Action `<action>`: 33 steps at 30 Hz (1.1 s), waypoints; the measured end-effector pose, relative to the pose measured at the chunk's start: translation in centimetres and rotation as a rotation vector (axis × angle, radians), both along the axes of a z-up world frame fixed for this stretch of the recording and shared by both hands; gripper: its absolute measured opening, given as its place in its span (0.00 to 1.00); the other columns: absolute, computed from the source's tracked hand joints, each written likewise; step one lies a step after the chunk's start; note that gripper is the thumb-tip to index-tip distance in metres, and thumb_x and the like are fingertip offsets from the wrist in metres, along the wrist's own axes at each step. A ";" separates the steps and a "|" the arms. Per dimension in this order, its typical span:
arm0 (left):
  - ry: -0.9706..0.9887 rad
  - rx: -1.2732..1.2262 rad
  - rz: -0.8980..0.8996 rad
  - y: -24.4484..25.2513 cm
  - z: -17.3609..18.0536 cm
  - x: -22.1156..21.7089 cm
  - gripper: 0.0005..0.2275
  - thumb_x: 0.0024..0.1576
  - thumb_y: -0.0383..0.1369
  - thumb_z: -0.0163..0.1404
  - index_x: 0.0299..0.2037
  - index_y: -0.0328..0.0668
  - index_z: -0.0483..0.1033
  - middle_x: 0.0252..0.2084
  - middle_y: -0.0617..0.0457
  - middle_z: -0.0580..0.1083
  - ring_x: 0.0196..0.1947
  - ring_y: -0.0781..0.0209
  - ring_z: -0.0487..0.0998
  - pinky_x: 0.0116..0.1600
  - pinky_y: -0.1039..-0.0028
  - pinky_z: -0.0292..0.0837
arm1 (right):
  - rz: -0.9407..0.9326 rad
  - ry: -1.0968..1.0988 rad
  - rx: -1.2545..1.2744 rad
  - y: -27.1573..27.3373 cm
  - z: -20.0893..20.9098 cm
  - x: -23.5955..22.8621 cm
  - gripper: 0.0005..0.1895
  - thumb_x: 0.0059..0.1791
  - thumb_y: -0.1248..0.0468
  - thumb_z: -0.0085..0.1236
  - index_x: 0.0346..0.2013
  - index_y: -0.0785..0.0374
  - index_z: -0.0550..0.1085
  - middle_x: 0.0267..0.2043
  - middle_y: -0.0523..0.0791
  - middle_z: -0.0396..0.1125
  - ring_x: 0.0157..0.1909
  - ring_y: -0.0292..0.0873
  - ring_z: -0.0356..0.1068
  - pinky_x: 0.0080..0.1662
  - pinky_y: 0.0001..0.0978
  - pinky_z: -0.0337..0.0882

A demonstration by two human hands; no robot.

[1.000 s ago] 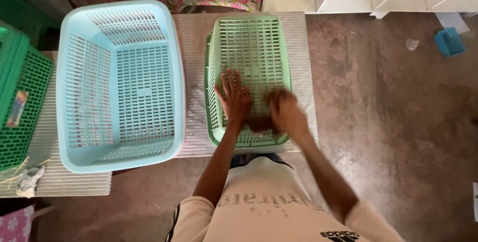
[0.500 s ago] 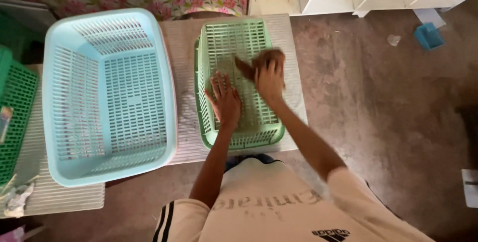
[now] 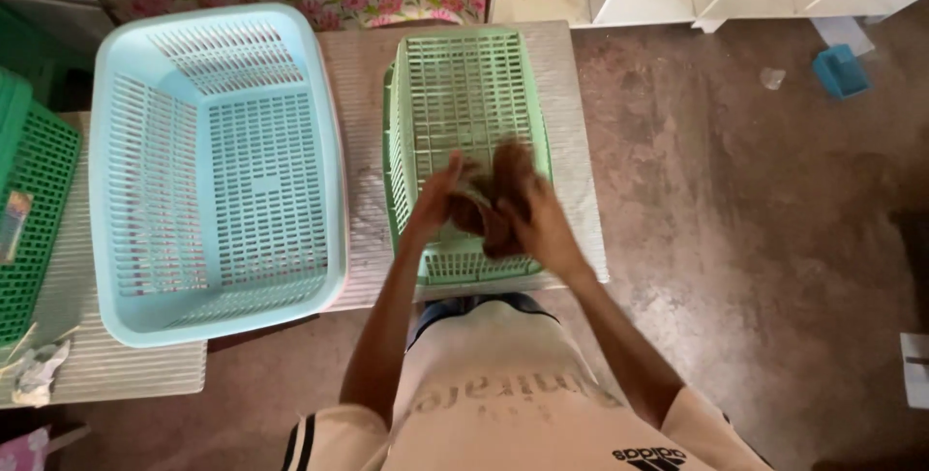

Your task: Wiping a plastic basket with a cloth and cleaning a shelf before storing the basket

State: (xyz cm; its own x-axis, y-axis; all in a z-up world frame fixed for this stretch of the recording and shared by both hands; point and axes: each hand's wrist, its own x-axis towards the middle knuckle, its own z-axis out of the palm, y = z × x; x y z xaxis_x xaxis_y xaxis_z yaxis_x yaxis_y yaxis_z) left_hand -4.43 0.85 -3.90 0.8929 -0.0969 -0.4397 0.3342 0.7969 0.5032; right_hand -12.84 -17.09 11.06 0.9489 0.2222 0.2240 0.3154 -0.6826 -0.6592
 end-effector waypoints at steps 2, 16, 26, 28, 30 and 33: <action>-0.307 0.144 -0.553 1.2 6.3 -1.8 0.32 0.66 0.58 0.36 0.66 0.36 0.69 0.59 0.36 0.75 0.54 0.43 0.81 0.64 0.46 0.68 | 0.055 0.056 0.378 -1.4 -1.1 2.7 0.29 0.55 0.55 0.58 0.68 0.62 0.66 0.66 0.55 0.61 0.71 0.60 0.57 0.70 0.53 0.55; -0.514 0.313 0.006 8.3 15.3 -5.0 0.16 0.67 0.30 0.37 0.61 0.30 0.70 0.47 0.42 0.74 0.48 0.62 0.72 0.62 0.74 0.69 | 0.110 -0.144 0.975 -2.3 8.7 7.1 0.26 0.60 0.70 0.55 0.72 0.56 0.62 0.66 0.50 0.63 0.68 0.48 0.63 0.70 0.46 0.64; -0.388 0.183 0.120 9.7 17.0 -5.4 0.15 0.58 0.30 0.60 0.55 0.42 0.78 0.52 0.45 0.78 0.52 0.49 0.81 0.62 0.55 0.74 | 0.154 -0.213 1.045 -3.8 8.7 8.0 0.27 0.62 0.67 0.55 0.74 0.59 0.57 0.72 0.55 0.58 0.73 0.53 0.59 0.72 0.51 0.64; -0.371 0.203 0.127 10.7 16.0 -4.9 0.13 0.58 0.32 0.60 0.53 0.43 0.80 0.49 0.47 0.79 0.49 0.51 0.82 0.61 0.57 0.75 | 0.145 -0.217 1.017 -4.1 8.6 8.0 0.27 0.61 0.65 0.56 0.73 0.59 0.58 0.72 0.54 0.58 0.74 0.51 0.58 0.73 0.50 0.61; -0.355 0.225 0.138 11.1 16.4 -4.5 0.11 0.58 0.33 0.61 0.50 0.44 0.81 0.47 0.48 0.80 0.47 0.53 0.83 0.59 0.59 0.77 | 0.140 -0.221 0.991 -4.2 10.1 7.6 0.26 0.61 0.63 0.56 0.72 0.59 0.60 0.72 0.52 0.58 0.75 0.50 0.56 0.74 0.49 0.58; -0.375 0.269 0.149 10.4 20.1 -3.8 0.12 0.59 0.36 0.60 0.51 0.44 0.80 0.49 0.44 0.80 0.51 0.49 0.82 0.61 0.53 0.75 | -0.209 0.280 0.323 -3.8 13.0 8.3 0.32 0.61 0.40 0.31 0.54 0.59 0.76 0.46 0.52 0.75 0.41 0.53 0.79 0.50 0.49 0.73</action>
